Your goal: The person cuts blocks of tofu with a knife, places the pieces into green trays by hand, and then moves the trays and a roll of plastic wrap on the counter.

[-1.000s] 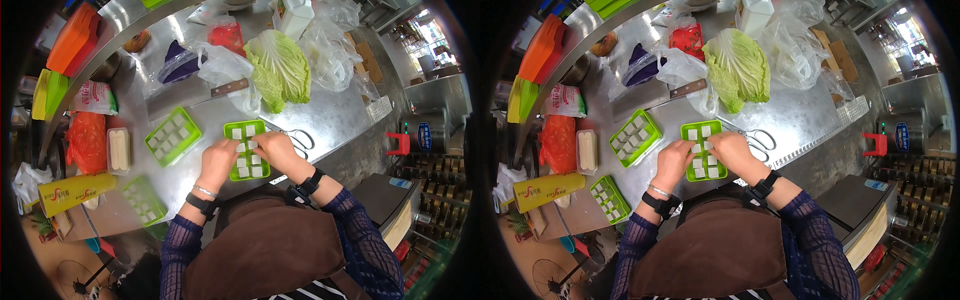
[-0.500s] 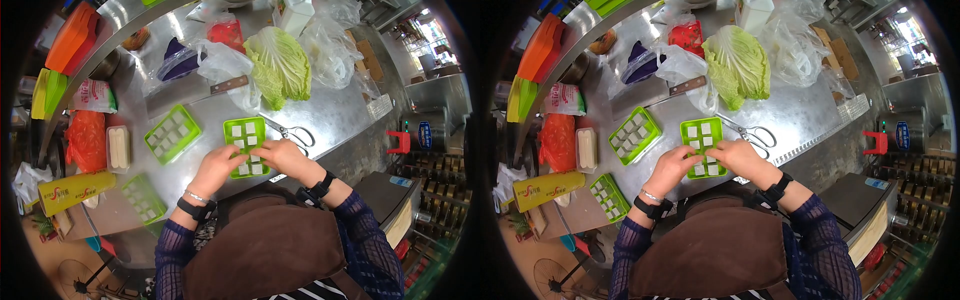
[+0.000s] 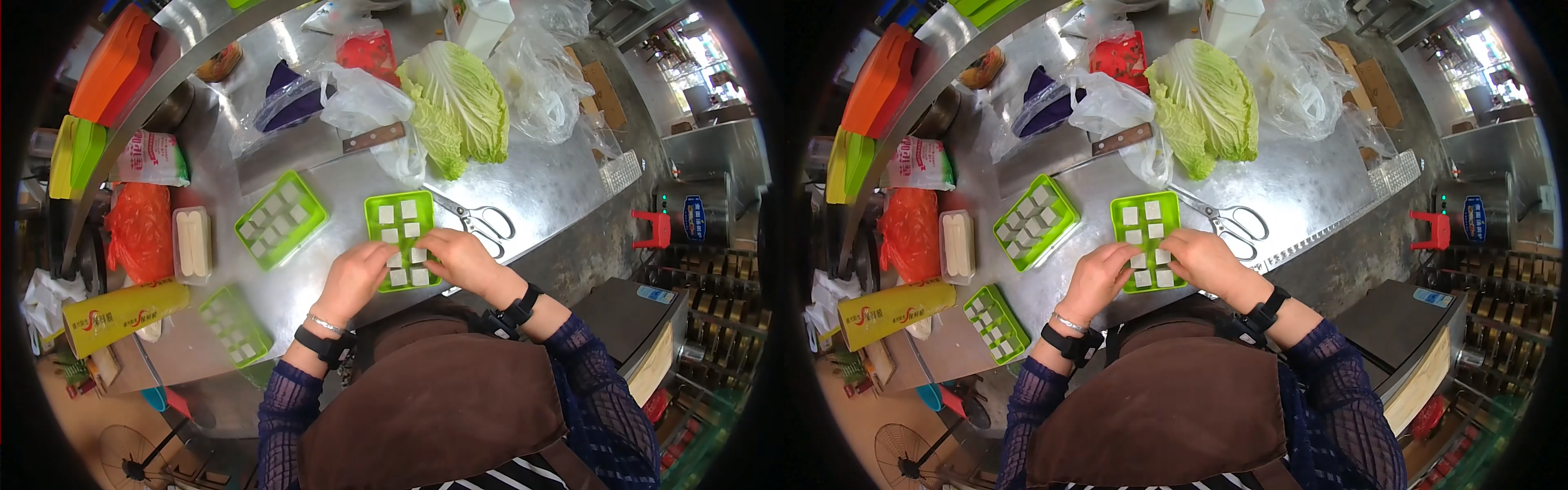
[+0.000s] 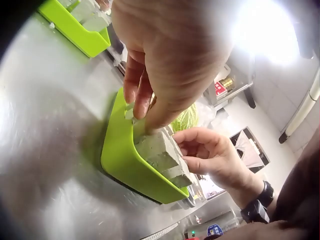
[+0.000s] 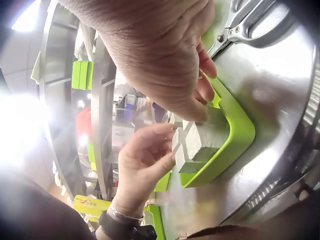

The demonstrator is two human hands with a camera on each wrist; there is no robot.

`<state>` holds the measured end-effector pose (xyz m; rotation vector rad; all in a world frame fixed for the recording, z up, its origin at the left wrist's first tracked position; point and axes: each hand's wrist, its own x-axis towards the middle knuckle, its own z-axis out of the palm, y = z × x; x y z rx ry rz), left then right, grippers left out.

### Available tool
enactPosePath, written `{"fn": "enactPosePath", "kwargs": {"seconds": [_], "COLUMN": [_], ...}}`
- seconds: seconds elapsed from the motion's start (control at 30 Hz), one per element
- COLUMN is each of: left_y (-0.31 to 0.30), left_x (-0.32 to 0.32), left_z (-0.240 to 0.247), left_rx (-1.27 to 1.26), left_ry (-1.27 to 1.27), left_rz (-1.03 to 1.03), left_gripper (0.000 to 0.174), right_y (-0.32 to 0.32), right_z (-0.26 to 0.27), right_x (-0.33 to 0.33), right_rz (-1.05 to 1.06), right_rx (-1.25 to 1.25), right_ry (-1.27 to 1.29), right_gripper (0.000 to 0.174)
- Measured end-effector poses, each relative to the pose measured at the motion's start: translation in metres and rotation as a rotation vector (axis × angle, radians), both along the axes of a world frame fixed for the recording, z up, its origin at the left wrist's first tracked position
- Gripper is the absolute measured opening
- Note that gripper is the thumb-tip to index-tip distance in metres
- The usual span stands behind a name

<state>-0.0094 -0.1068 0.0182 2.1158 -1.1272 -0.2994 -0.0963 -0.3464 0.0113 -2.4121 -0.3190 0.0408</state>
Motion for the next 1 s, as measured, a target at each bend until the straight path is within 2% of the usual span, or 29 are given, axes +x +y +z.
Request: {"fn": "enactPosePath", "kwargs": {"seconds": [0.63, 1.0], "left_y": [-0.002, 0.013], "left_x": [-0.011, -0.023], "left_z": [-0.007, 0.008], "left_rx": [0.006, -0.060], "left_ry": [0.025, 0.006], "left_rz": [0.099, 0.179], "left_gripper": [0.035, 0.035], "right_y": [0.010, -0.008], "right_z": [-0.001, 0.006], "right_x": [-0.001, -0.005], "right_rz": [-0.081, -0.040], "right_rx": [0.017, 0.113], "right_ry": [-0.020, 0.036], "right_gripper": [0.031, 0.039]}}
